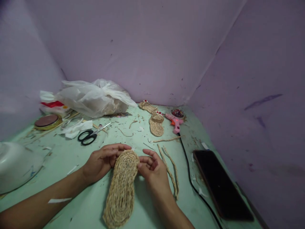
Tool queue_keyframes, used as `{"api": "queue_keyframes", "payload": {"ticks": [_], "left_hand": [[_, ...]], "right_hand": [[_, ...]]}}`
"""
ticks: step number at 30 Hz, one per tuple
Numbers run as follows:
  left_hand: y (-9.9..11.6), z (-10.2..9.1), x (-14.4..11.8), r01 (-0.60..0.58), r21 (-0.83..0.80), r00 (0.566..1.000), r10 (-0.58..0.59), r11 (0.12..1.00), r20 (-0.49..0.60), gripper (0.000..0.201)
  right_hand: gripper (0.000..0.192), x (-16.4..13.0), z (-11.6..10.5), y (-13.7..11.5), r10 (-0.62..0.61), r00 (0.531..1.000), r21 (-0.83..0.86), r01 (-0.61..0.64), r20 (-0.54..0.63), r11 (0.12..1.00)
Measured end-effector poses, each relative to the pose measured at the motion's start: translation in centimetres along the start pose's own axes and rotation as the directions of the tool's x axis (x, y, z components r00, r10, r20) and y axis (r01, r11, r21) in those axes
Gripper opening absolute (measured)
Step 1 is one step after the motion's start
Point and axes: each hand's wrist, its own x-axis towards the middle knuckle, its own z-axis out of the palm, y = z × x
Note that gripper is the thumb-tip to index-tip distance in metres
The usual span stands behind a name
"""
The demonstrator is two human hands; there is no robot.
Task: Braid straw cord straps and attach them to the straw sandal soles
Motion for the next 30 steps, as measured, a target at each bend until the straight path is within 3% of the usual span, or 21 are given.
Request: {"api": "queue_keyframes", "payload": {"ticks": [12,22,30], "left_hand": [[-0.5,0.4,0.0,0.016,0.168,0.992,0.006,0.986,-0.127,0.037],[-0.9,0.9,-0.1,-0.033,0.336,0.960,0.123,0.941,-0.250,0.032],[-0.6,1.3,-0.1,-0.026,0.409,0.958,0.139,0.912,-0.249,0.033]], "right_hand": [[0.046,0.0,0.1,0.0,0.009,1.000,-0.011,-0.009,0.002,1.000],[0.047,0.3,0.0,0.4,0.032,0.999,-0.043,-0.032,0.016,0.999],[0.040,0.4,0.0,0.8,0.018,1.000,-0.097,-0.016,0.022,0.995]]}}
